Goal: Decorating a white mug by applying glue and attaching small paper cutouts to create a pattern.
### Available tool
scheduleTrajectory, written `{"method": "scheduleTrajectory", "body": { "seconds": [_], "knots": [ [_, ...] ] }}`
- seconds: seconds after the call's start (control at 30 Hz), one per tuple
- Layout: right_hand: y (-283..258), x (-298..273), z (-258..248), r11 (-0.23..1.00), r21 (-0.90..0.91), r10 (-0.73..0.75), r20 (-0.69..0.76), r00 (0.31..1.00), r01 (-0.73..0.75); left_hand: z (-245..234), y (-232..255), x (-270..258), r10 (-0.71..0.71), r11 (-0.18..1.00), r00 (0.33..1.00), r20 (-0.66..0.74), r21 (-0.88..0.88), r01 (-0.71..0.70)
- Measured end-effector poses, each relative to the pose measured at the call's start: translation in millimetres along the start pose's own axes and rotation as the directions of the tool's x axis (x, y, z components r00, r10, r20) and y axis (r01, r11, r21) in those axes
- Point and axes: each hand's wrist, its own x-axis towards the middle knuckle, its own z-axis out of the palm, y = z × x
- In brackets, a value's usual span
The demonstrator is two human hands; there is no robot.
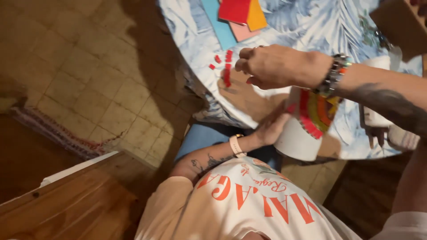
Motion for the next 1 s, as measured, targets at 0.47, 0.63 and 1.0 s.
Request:
{"method": "scheduleTrajectory", "body": {
  "seconds": [0.47, 0.63, 1.0],
  "knots": [
    [27, 104, 35, 0.986, 0.092, -0.132, -0.066, 0.989, 0.138, -12, 19, -14, 0.028, 0.993, 0.994, 0.105, -0.116, -0.015],
    [24, 104, 33, 0.986, 0.041, -0.154, -0.117, 0.981, 0.16, -13, 31, -12, 0.028, 0.997, 0.996, 0.088, -0.076, -0.021],
    [15, 69, 13, 0.961, -0.132, -0.269, -0.247, 0.931, 0.242, -7, 17, -7, 0.117, 0.993, 0.988, 0.102, -0.035, -0.114]
  ]
}}
